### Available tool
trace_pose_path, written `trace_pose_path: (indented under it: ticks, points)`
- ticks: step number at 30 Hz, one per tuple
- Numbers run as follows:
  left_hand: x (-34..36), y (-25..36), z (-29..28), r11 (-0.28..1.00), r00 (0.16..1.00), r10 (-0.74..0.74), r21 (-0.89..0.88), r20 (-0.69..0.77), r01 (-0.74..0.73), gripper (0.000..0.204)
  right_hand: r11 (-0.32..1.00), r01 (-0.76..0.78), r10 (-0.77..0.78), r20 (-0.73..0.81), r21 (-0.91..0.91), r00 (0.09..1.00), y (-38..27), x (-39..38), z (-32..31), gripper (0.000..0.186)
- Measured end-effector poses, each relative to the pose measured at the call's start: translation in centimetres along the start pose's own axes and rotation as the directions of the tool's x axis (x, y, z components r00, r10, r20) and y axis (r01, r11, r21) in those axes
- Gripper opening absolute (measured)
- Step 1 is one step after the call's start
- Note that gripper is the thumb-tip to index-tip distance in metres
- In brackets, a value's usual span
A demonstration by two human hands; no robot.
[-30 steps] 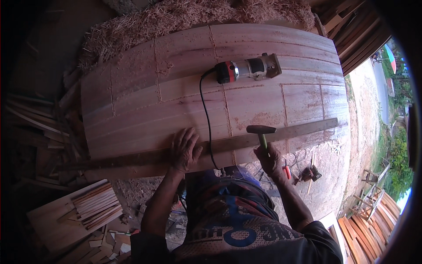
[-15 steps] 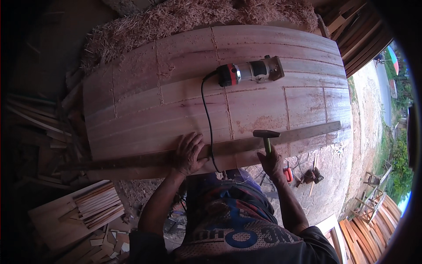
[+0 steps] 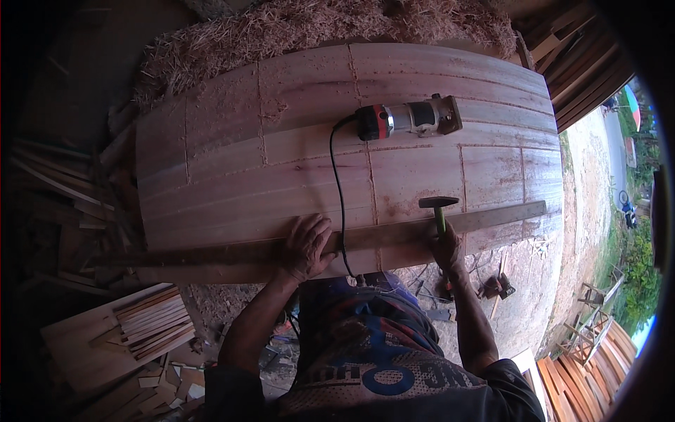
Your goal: The person uses a router to create a channel in a large wooden panel, guided by a wooden slat. They adjust the guide slat with a hammer and a small tool, then run the router along the slat to cut the wood.
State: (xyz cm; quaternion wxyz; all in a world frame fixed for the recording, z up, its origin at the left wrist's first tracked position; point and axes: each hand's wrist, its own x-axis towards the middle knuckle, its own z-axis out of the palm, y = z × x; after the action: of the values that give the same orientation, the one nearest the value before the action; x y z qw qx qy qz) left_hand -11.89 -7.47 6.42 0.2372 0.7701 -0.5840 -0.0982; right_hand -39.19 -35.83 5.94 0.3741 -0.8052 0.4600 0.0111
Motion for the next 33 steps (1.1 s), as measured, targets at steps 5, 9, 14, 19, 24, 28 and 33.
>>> trace_pose_path:
  ticks: [5, 9, 14, 19, 24, 28, 33]
  points:
    - [0.0, 0.3, 0.4, 0.999, 1.000, 0.011, 0.033, -0.013, -0.010, 0.076, 0.991, 0.125, -0.120, -0.087, 0.052, 0.989, 1.8, 0.2, 1.0, 0.064]
    - [-0.6, -0.1, 1.1, 0.999, 0.998, 0.029, 0.034, -0.050, -0.027, 0.074, 0.988, 0.123, -0.116, -0.083, 0.088, 0.990, 1.5, 0.1, 1.1, 0.062]
    - [-0.6, -0.2, 1.3, 0.999, 0.999, 0.037, 0.040, -0.035, -0.036, 0.074, 0.991, 0.114, -0.109, -0.077, 0.068, 0.991, 1.3, -0.1, 0.7, 0.060]
    - [-0.3, -0.3, 1.2, 0.999, 0.999, 0.038, 0.018, -0.024, -0.038, 0.073, 0.982, 0.151, -0.139, -0.109, 0.112, 0.984, 1.5, 0.0, 0.9, 0.059]
    - [-0.5, -0.4, 1.2, 0.999, 0.999, 0.035, 0.004, -0.040, -0.035, 0.067, 0.997, 0.039, -0.038, -0.019, 0.068, 0.999, -0.1, -0.2, 0.3, 0.059]
    - [-0.4, -0.2, 1.3, 0.999, 0.999, 0.002, -0.033, -0.038, -0.003, 0.062, 0.988, 0.128, -0.119, -0.100, 0.088, 0.988, 1.5, 0.0, 1.2, 0.059]
    - [1.5, 0.4, 1.9, 0.916, 0.913, -0.392, 0.045, -0.116, 0.399, 0.065, 0.980, 0.161, -0.154, -0.067, 0.113, 0.986, 0.8, -0.1, 0.9, 0.059]
